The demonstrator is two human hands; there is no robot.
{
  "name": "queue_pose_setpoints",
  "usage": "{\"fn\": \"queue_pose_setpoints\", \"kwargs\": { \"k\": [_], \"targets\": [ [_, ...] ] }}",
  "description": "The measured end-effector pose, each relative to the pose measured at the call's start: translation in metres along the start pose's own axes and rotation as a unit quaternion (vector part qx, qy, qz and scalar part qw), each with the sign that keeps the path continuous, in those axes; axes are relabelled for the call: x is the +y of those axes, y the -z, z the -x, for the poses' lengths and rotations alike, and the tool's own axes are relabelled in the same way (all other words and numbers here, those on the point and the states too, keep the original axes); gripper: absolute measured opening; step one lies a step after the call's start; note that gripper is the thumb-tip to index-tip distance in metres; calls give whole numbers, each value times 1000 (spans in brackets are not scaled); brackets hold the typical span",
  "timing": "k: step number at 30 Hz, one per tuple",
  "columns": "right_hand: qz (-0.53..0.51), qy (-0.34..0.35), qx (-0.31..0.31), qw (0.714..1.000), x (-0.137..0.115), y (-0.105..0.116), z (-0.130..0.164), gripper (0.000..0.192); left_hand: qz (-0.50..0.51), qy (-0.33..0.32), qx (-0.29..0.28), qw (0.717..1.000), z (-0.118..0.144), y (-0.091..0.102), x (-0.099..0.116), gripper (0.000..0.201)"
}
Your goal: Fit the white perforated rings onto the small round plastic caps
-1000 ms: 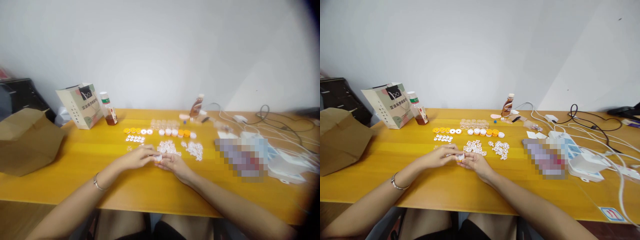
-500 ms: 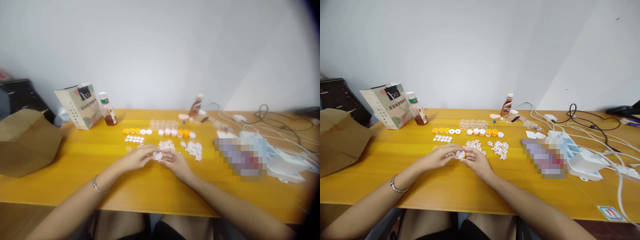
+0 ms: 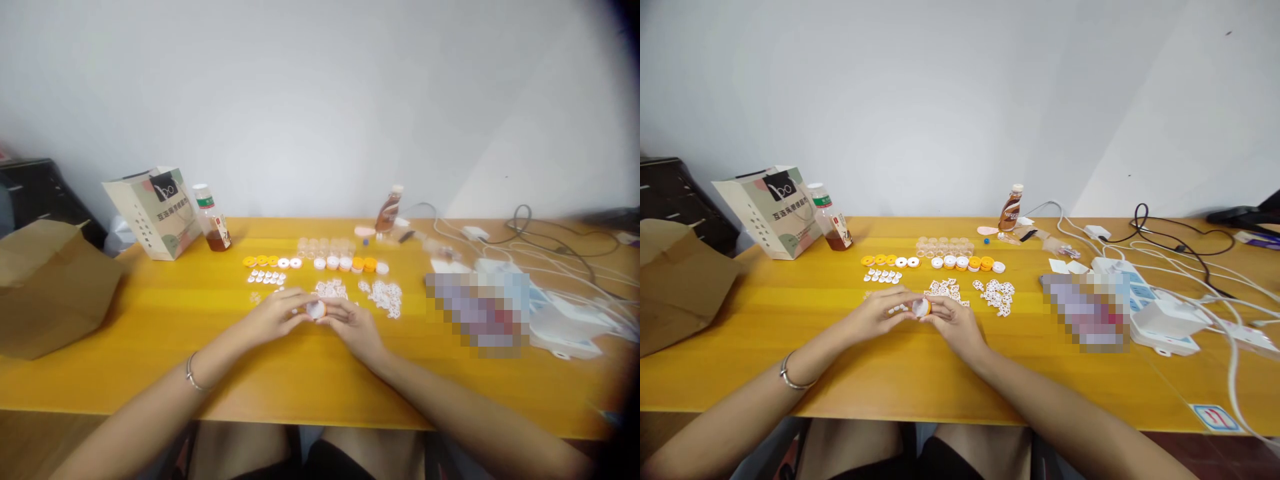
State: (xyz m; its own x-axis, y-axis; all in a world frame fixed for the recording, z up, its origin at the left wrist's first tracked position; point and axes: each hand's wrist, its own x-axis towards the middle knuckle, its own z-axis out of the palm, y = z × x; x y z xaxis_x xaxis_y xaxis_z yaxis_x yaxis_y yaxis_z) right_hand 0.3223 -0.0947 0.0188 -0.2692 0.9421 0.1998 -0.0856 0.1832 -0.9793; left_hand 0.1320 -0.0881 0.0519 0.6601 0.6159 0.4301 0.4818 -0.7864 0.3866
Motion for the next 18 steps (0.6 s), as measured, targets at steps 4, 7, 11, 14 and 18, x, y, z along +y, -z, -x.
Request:
{"fn": "queue_pose_setpoints", "kwargs": {
  "k": [4,7,11,14,18],
  "targets": [
    [0,-41,19,999,-3,-1,-2,27,3,-28,-17,999,-1,3,3,30],
    [-26,-90,10,996,-4,-1,-3,27,25,-9,-24,999,-1,6,2,30],
    [-62,-145,-26,987,-2,0,-4,28,73,32,-37,996,-2,8,-2,28],
    [-61,-153,-37,986,0,1,-4,29,84,55,-44,994,-3,7,-3,28],
    [-33,-135,-39,990,1,1,-5,31,75,93,-44,992,-3,5,1,29]
  ]
}}
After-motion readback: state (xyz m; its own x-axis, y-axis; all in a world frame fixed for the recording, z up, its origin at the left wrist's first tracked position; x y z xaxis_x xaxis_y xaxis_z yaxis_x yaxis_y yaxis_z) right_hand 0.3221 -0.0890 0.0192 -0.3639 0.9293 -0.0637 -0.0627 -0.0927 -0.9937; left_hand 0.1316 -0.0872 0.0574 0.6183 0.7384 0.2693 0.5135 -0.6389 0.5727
